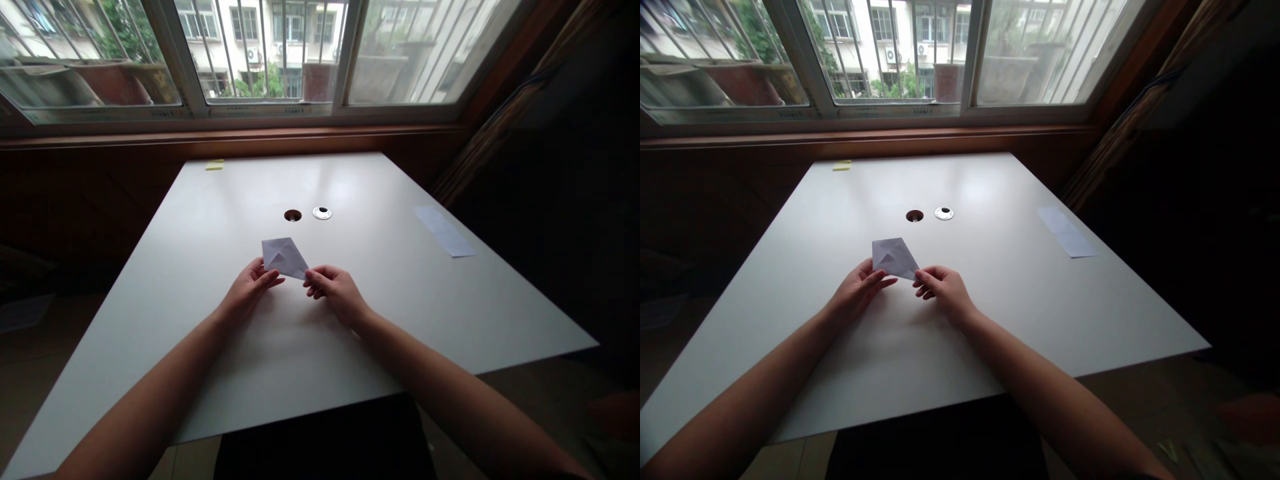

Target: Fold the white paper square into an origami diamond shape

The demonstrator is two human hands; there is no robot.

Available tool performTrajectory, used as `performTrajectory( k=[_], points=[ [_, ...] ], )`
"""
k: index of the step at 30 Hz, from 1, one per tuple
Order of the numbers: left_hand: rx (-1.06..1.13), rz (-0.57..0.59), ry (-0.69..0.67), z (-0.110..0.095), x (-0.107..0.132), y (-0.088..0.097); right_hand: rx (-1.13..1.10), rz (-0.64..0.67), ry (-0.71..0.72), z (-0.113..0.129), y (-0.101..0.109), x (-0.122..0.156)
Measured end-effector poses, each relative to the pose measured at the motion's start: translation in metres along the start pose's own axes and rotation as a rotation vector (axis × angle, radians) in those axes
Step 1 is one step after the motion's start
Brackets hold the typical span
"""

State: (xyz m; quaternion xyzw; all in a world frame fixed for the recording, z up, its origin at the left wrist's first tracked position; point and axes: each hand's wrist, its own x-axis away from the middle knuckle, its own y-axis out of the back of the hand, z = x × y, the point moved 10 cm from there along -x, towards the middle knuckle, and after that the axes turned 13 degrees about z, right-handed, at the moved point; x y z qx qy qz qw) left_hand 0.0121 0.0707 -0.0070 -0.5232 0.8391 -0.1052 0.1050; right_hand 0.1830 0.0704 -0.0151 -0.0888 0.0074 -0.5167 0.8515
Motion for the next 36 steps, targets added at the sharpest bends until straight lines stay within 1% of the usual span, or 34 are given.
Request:
performTrajectory(
  k=[2, 4, 7, 9, 14, 16, 17, 19, 22, 25, 27, 29, 32, 36],
  points=[
    [-0.036, -0.019, 0.023, 0.004, 0.001, 0.004, -0.016, 0.034, -0.013, 0.0, -0.011, -0.005],
    [-0.08, -0.091, 0.034, 0.008, 0.004, 0.015, 0.007, 0.099, -0.048, -0.001, -0.025, -0.009],
    [-0.074, -0.2, -0.006, 0.006, 0.007, 0.029, 0.055, 0.22, -0.123, -0.005, -0.043, -0.013],
    [-0.059, -0.233, -0.03, 0.002, 0.008, 0.033, 0.098, 0.288, -0.144, -0.007, -0.049, -0.014],
    [-0.144, -0.313, -0.097, -0.013, 0.011, 0.037, 0.175, 0.422, -0.14, -0.011, -0.053, -0.014],
    [-0.18, -0.338, -0.09, -0.015, 0.012, 0.039, 0.155, 0.415, -0.116, -0.01, -0.048, -0.015],
    [-0.196, -0.336, -0.076, -0.015, 0.012, 0.038, 0.143, 0.386, -0.096, -0.009, -0.043, -0.016],
    [-0.222, -0.306, -0.046, -0.014, 0.011, 0.035, 0.117, 0.305, -0.046, -0.006, -0.033, -0.017],
    [-0.226, -0.231, -0.019, -0.012, 0.009, 0.026, 0.105, 0.201, 0.055, 0.001, -0.02, -0.018],
    [-0.204, -0.141, 0.007, -0.01, 0.006, 0.016, 0.169, 0.137, 0.149, 0.011, -0.012, -0.017],
    [-0.204, -0.074, 0.042, -0.008, 0.005, 0.009, 0.213, 0.113, 0.175, 0.015, -0.009, -0.017],
    [-0.209, -0.012, 0.082, -0.004, 0.005, 0.003, 0.22, 0.119, 0.175, 0.016, -0.01, -0.018],
    [-0.201, 0.057, 0.114, -0.001, 0.005, -0.004, 0.222, 0.184, 0.161, 0.014, -0.015, -0.02],
    [-0.2, 0.085, 0.103, 0.0, 0.004, -0.007, 0.254, 0.238, 0.134, 0.009, -0.02, -0.023]
  ],
)
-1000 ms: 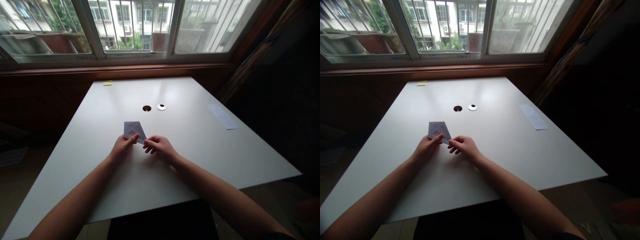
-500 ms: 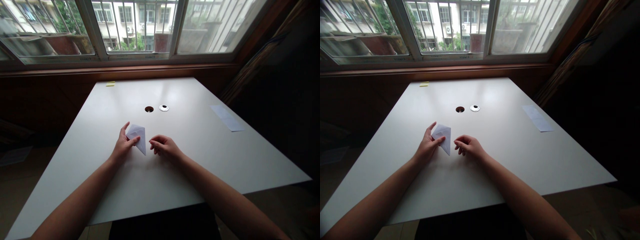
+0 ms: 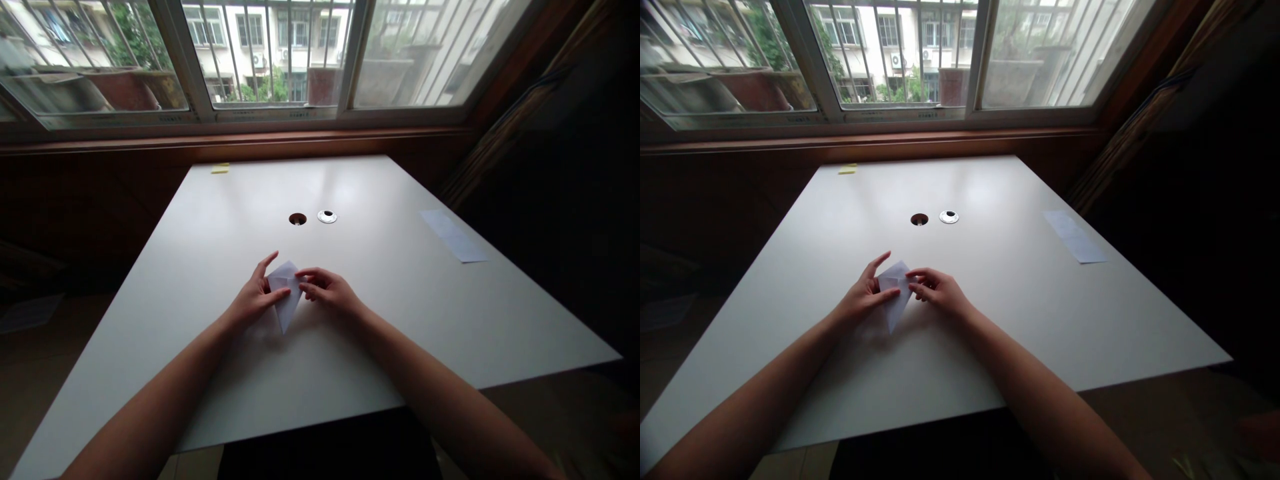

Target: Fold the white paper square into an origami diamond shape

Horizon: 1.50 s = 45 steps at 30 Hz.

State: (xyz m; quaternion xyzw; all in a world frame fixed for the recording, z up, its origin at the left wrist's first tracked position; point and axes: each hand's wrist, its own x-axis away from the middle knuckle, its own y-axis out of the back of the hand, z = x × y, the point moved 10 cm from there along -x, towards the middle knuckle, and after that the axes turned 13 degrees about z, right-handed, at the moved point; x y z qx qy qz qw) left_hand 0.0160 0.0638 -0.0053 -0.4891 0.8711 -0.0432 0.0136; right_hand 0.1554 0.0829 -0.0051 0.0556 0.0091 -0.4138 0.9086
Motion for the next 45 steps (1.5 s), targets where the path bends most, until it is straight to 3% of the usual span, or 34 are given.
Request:
performTrajectory(
  k=[19, 23, 28, 36, 45],
  points=[
    [-0.076, -0.039, -0.037, -0.005, 0.001, 0.007, -0.172, -0.041, 0.005, -0.003, 0.008, -0.002],
    [-0.19, -0.08, -0.048, -0.009, 0.003, 0.013, -0.202, -0.056, -0.006, -0.002, 0.009, -0.002],
    [-0.318, -0.104, -0.005, -0.01, 0.006, 0.015, -0.202, -0.015, -0.034, -0.002, 0.008, -0.003],
    [-0.322, -0.069, 0.028, -0.007, 0.004, 0.015, -0.207, 0.095, -0.103, -0.014, 0.009, -0.002],
    [-0.311, -0.053, -0.026, -0.007, 0.003, 0.017, -0.133, 0.086, -0.121, -0.011, 0.018, 0.0]
  ],
)
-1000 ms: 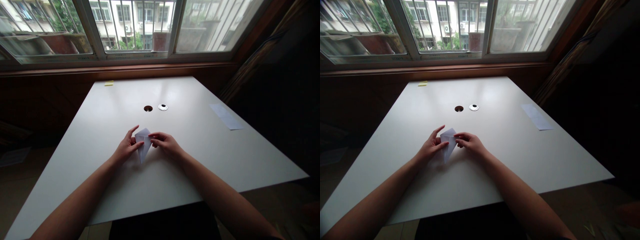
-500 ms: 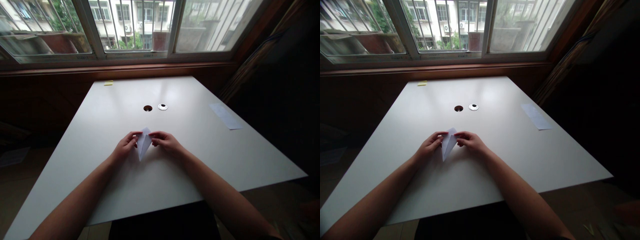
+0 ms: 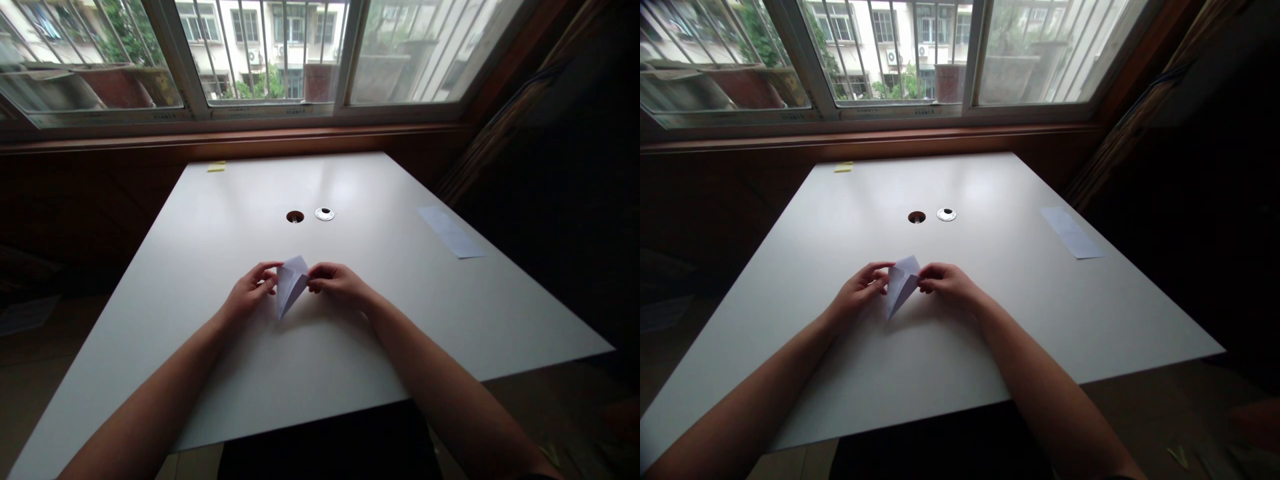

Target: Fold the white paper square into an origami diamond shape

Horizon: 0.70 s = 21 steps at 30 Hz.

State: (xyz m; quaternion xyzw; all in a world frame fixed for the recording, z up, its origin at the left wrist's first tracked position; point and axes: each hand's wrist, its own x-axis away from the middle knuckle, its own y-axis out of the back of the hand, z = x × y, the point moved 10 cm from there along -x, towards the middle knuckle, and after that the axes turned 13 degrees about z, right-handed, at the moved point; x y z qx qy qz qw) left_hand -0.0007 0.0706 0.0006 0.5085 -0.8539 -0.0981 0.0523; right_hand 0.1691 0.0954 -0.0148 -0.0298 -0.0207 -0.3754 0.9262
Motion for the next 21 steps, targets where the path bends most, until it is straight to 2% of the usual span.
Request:
performTrajectory(
  k=[7, 12, 14, 18, 21],
  points=[
    [-0.189, -0.064, -0.005, -0.005, 0.003, 0.005, 0.073, -0.005, -0.009, 0.0, 0.004, 0.0],
    [-0.12, -0.085, 0.019, -0.001, 0.003, 0.007, 0.004, -0.094, 0.06, 0.004, 0.012, 0.0],
    [-0.044, -0.06, 0.03, 0.001, 0.003, 0.003, -0.037, -0.139, 0.086, 0.004, 0.016, 0.001],
    [0.124, 0.084, 0.085, 0.004, 0.001, -0.016, -0.088, -0.199, 0.139, 0.005, 0.02, 0.004],
    [0.174, 0.123, 0.147, 0.005, 0.003, -0.023, -0.097, -0.209, 0.17, 0.006, 0.02, 0.006]
  ],
)
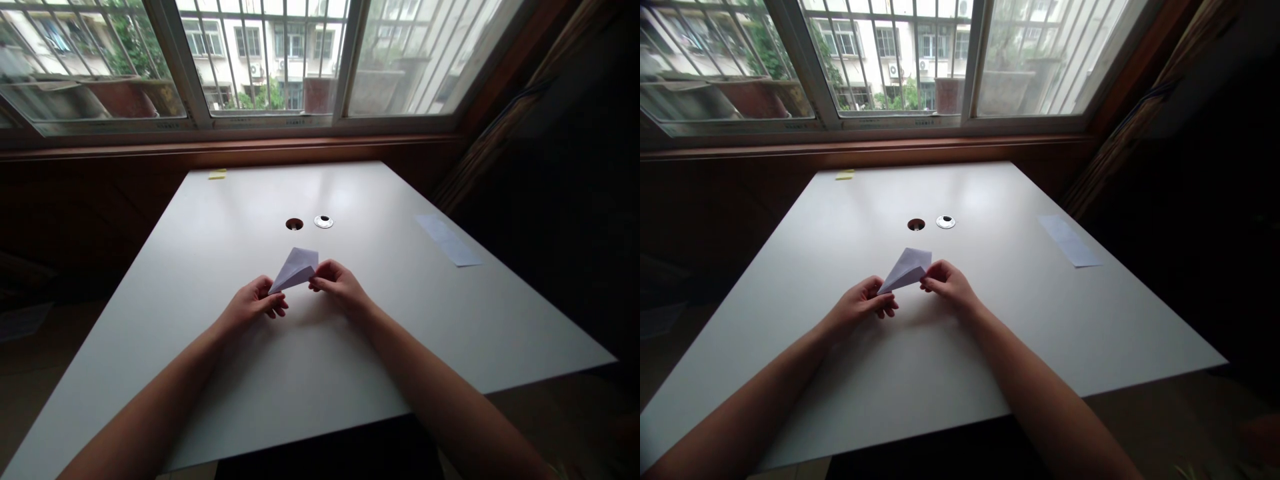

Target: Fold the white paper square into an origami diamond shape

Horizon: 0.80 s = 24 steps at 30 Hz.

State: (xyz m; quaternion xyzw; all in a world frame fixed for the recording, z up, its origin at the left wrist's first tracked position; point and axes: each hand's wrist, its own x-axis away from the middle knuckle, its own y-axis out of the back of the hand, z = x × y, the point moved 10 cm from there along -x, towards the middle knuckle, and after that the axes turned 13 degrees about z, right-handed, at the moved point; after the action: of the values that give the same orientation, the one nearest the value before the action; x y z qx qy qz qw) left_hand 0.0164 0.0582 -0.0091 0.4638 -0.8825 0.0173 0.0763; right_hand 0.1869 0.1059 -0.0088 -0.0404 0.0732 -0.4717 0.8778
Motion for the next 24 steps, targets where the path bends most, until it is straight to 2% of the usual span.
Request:
performTrajectory(
  k=[8, 15, 21, 24],
  points=[
    [0.068, -0.017, 0.015, 0.004, 0.001, 0.004, 0.034, 0.021, 0.005, -0.001, -0.002, -0.001],
    [0.056, -0.026, 0.051, 0.006, 0.0, 0.006, -0.005, -0.067, 0.082, 0.008, 0.001, 0.001],
    [-0.002, 0.044, 0.105, 0.006, 0.0, -0.003, -0.023, -0.043, 0.072, 0.01, -0.004, -0.002],
    [-0.038, 0.1, 0.123, 0.006, -0.003, -0.009, -0.019, -0.078, 0.085, 0.009, -0.002, -0.003]
  ],
)
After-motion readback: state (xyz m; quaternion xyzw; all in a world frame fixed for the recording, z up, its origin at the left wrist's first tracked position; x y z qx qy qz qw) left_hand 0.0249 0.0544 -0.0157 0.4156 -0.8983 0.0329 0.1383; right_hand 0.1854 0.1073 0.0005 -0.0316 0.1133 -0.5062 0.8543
